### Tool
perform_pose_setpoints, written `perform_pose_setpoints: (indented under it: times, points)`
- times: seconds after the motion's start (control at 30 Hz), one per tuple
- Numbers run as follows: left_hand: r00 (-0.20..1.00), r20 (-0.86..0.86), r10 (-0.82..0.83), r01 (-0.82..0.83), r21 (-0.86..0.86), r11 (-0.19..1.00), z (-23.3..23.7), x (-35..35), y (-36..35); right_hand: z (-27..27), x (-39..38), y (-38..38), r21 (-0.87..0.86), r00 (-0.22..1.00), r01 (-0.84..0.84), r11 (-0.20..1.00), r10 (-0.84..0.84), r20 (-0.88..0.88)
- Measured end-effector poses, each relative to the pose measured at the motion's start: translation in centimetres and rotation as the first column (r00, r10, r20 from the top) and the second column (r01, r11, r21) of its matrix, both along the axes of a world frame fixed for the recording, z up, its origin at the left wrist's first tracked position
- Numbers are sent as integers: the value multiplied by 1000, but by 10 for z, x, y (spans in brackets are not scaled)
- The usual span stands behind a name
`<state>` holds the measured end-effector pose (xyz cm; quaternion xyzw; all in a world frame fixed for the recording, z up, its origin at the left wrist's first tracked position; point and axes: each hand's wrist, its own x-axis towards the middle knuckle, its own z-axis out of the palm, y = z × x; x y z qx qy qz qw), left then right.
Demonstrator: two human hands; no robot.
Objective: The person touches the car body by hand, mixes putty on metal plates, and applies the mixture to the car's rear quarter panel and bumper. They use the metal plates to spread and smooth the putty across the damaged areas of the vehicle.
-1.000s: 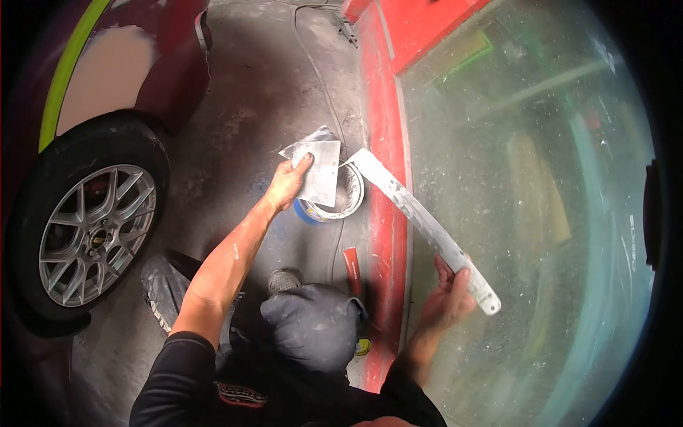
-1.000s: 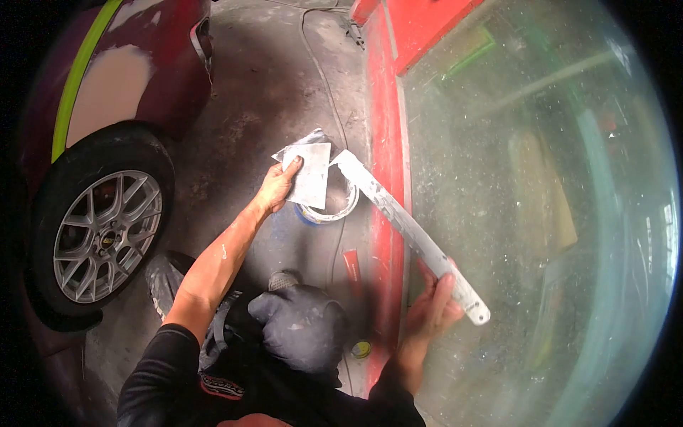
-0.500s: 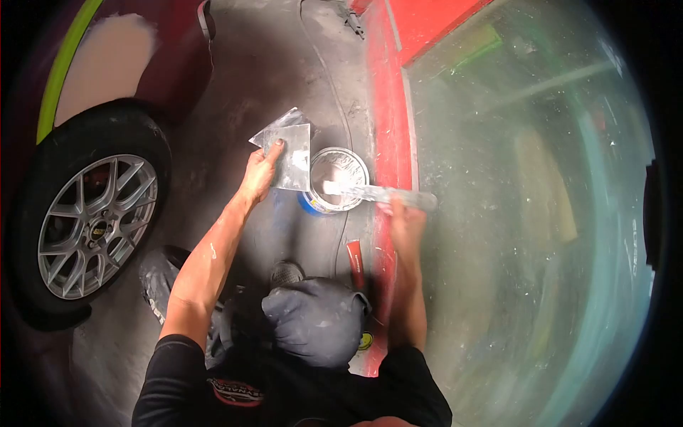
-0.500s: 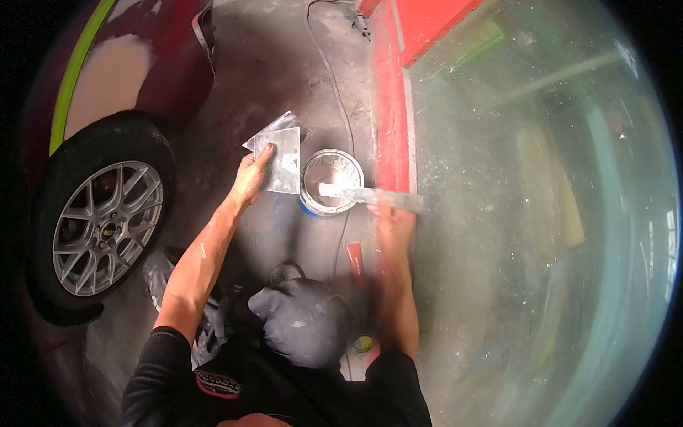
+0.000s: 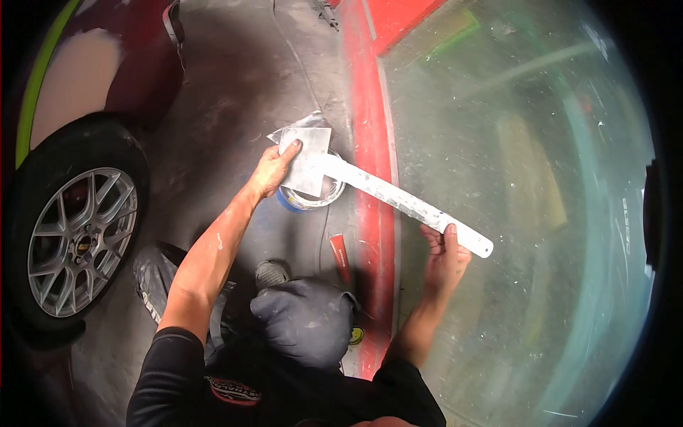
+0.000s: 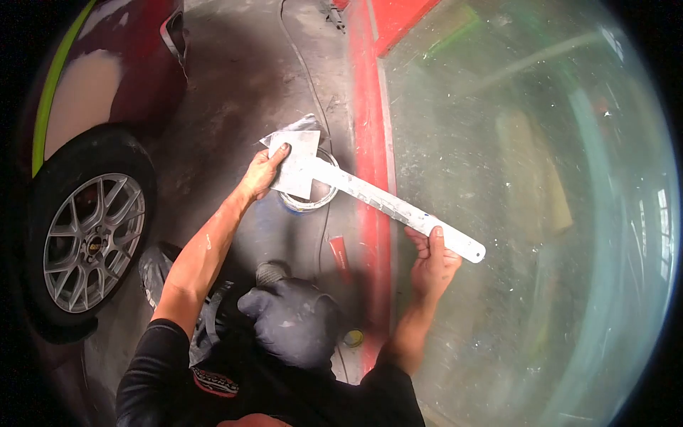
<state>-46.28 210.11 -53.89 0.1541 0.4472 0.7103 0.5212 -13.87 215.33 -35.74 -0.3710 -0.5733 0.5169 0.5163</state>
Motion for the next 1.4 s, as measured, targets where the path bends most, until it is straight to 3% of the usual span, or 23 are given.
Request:
perform_pose_setpoints:
  times: [0.07,0.3,0.43,0.53,0.63,0.73,0.77,0.8,0.87,0.93,1.0,1.03,1.27,1.37,1.4]
  points:
    - [997,62,-44,44,6,999,6,1,1,-9,-3,-3,-28,1000,31,999,-31,-4]
    - [999,10,-34,34,32,999,2,4,1,5,-2,-16,-6,990,141,990,-141,-12]
    - [993,113,15,-19,39,999,-5,10,4,24,1,-17,31,984,89,996,-83,-159]
    - [977,198,76,-87,50,995,-2,13,-1,22,5,-15,76,981,144,987,-133,-139]
    - [962,237,137,-154,51,987,2,7,-15,-1,-6,-9,12,980,201,980,-201,1]
    - [931,316,180,-215,80,973,17,2,-34,-51,-40,3,-15,990,50,999,-48,131]
    - [928,325,181,-223,96,970,26,2,-42,-80,-42,4,73,904,-40,997,5,427]
    - [930,294,220,-262,110,959,37,4,-50,-101,-48,0,134,730,-155,979,22,683]
    - [926,229,302,-339,146,929,55,6,-61,-117,-76,-39,-26,619,-313,949,225,752]
    - [917,75,392,-399,105,911,48,6,-70,-104,-109,-72,70,646,-583,810,410,644]
    - [899,-88,430,-420,108,901,48,8,-77,-82,-143,-87,359,612,-686,632,235,755]
    - [886,-212,413,-416,32,909,65,10,-88,-75,-157,-88,478,608,-723,499,129,784]
    - [846,-316,430,-450,10,893,63,7,-116,-85,-191,-91,429,481,-776,462,-6,877]
    - [800,-344,491,-504,57,862,60,10,-115,-85,-192,-102,498,577,-710,499,5,817]
    - [784,-353,510,-523,67,850,58,12,-114,-87,-188,-104,481,543,-709,516,-36,839]
